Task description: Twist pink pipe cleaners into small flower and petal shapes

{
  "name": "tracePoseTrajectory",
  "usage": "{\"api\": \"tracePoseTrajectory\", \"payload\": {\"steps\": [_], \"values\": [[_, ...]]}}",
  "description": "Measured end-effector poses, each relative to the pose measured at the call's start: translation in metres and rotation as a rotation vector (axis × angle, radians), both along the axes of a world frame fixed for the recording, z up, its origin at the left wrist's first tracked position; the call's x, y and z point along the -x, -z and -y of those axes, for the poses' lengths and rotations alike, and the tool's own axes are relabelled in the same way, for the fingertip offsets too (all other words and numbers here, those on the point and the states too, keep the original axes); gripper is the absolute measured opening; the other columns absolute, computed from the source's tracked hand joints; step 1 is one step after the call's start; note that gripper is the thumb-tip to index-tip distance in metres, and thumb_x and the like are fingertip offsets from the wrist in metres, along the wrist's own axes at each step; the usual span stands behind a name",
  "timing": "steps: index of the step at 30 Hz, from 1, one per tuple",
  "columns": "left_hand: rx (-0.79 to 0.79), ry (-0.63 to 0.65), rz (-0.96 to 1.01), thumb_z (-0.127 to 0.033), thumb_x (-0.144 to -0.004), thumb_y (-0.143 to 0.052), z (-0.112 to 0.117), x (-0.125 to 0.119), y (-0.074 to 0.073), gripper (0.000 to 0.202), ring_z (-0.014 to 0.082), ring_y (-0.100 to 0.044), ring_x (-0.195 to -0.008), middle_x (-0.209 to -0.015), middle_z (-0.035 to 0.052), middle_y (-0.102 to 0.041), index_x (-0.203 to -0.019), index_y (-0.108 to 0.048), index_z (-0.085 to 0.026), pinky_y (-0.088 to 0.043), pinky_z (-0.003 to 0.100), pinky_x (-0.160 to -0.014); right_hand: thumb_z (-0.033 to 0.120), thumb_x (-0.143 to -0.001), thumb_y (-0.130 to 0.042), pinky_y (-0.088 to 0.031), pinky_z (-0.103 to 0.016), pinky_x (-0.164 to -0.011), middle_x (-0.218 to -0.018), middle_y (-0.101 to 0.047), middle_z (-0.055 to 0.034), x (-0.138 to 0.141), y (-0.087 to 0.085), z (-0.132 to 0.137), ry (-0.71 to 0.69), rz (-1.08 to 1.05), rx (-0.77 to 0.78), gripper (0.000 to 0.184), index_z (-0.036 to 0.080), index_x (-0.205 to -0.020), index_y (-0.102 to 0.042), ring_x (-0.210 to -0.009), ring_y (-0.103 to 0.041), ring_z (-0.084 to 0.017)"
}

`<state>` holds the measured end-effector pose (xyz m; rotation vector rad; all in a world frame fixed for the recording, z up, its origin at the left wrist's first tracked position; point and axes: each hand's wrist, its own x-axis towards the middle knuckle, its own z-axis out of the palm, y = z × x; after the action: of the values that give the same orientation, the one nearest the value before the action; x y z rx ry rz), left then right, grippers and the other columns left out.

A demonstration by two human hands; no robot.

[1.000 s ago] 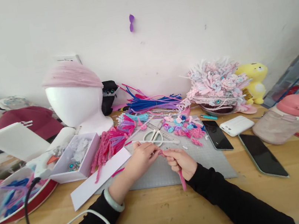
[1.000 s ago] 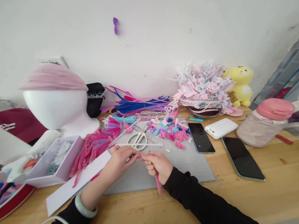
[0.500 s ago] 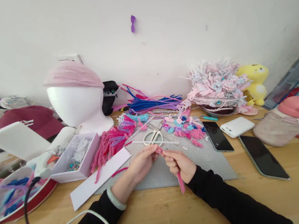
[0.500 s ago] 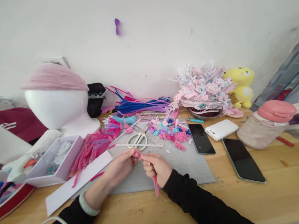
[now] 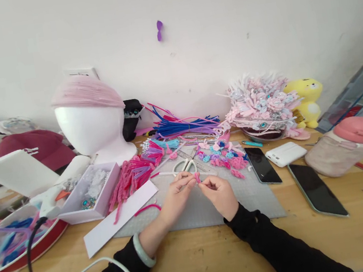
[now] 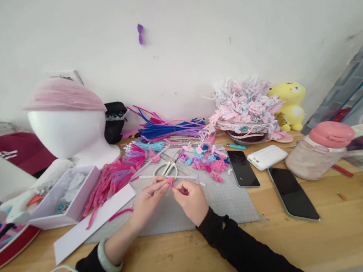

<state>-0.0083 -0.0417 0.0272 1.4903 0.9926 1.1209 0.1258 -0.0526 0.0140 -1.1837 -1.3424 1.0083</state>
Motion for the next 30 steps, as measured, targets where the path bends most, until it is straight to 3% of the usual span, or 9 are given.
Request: {"api": "tracePoseTrajectory", "payload": {"steps": [3, 6, 9, 12, 17, 21, 23, 26, 30], "values": [[-0.005, 0.018, 0.014, -0.025, -0.071, -0.055, -0.002, 0.001, 0.005, 0.021, 0.0170, -0.048, -0.092, -0.095, 0.0034, -0.057, -0.089, -0.065, -0.022, -0.032, 0.030, -0.087, 0.029, -0.066, -0.058, -0.021, -0.018, -0.035, -0.040, -0.034, 0.0084, 0.001, 0.000, -0.002, -0.062, -0.196, 0.167, 0.023, 0.016, -0.052, -0.044, -0.036, -0.026, -0.004], [0.093, 0.006, 0.170, -0.023, -0.068, -0.058, -0.002, -0.001, 0.013, 0.027, 0.0184, -0.047, -0.100, -0.105, 0.0032, -0.059, -0.095, -0.063, -0.023, -0.031, 0.032, -0.090, 0.029, -0.066, -0.059, -0.011, -0.015, -0.031, -0.040, -0.031, 0.0103, 0.000, -0.002, -0.005, -0.259, -0.568, 0.456, 0.022, 0.016, -0.058, -0.045, -0.032, -0.015, -0.001], [0.197, -0.038, 0.341, -0.023, -0.066, -0.060, -0.001, -0.003, 0.018, 0.024, 0.0190, -0.050, -0.098, -0.101, 0.0045, -0.062, -0.090, -0.065, -0.020, -0.033, 0.033, -0.088, 0.023, -0.068, -0.059, -0.007, -0.013, -0.029, -0.044, -0.027, 0.0107, -0.002, -0.003, -0.006, -0.471, -0.895, 0.726, 0.015, 0.012, -0.066, -0.049, -0.034, -0.012, 0.000], [0.243, -0.064, 0.461, -0.020, -0.062, -0.064, -0.002, -0.005, 0.019, 0.019, 0.0174, -0.054, -0.087, -0.087, 0.0043, -0.066, -0.080, -0.067, -0.018, -0.037, 0.031, -0.082, 0.018, -0.075, -0.051, -0.009, -0.011, -0.027, -0.046, -0.027, 0.0101, -0.002, -0.002, -0.006, -0.630, -1.132, 0.899, 0.011, 0.010, -0.068, -0.049, -0.034, -0.014, 0.000], [0.221, -0.032, 0.539, -0.014, -0.057, -0.066, -0.005, -0.003, 0.014, 0.007, 0.0093, -0.051, -0.061, -0.062, -0.0017, -0.059, -0.062, -0.061, -0.015, -0.039, 0.022, -0.062, 0.017, -0.081, -0.041, -0.011, -0.010, -0.026, -0.047, -0.029, 0.0088, 0.000, 0.001, -0.002, -0.729, -1.250, 0.977, 0.014, 0.008, -0.073, -0.049, -0.034, -0.017, 0.000], [0.271, 0.133, 0.584, -0.015, -0.058, -0.066, -0.006, -0.001, 0.011, 0.021, 0.0064, -0.046, -0.050, -0.059, -0.0055, -0.053, -0.075, -0.054, -0.019, -0.036, 0.019, -0.054, 0.016, -0.081, -0.040, -0.012, -0.008, -0.026, -0.049, -0.031, 0.0078, -0.001, 0.002, -0.001, -0.761, -1.251, 0.980, 0.014, 0.008, -0.073, -0.049, -0.034, -0.018, 0.000], [0.290, 0.172, 0.552, -0.018, -0.059, -0.066, -0.005, 0.000, 0.010, 0.023, 0.0064, -0.045, -0.050, -0.059, -0.0051, -0.051, -0.078, -0.053, -0.019, -0.035, 0.019, -0.053, 0.015, -0.081, -0.041, -0.012, -0.007, -0.026, -0.049, -0.032, 0.0076, -0.002, 0.002, 0.000, -0.770, -1.236, 0.979, 0.014, 0.008, -0.073, -0.049, -0.034, -0.019, 0.001], [0.267, 0.181, 0.462, -0.021, -0.062, -0.064, -0.005, 0.001, 0.010, 0.015, 0.0073, -0.044, -0.054, -0.060, -0.0029, -0.049, -0.069, -0.053, -0.014, -0.035, 0.020, -0.055, 0.015, -0.081, -0.041, -0.014, -0.005, -0.025, -0.049, -0.032, 0.0075, -0.002, 0.002, 0.000, -0.765, -1.243, 0.974, 0.014, 0.008, -0.071, -0.048, -0.034, -0.019, 0.001], [0.178, 0.115, 0.328, -0.025, -0.067, -0.059, -0.004, 0.001, 0.008, 0.013, 0.0085, -0.044, -0.056, -0.060, -0.0032, -0.048, -0.068, -0.050, -0.015, -0.036, 0.022, -0.058, 0.015, -0.082, -0.041, -0.018, -0.005, -0.026, -0.051, -0.034, 0.0070, 0.001, 0.005, 0.000, -0.713, -1.308, 0.975, 0.014, 0.008, -0.074, -0.049, -0.034, -0.023, 0.002]]}}
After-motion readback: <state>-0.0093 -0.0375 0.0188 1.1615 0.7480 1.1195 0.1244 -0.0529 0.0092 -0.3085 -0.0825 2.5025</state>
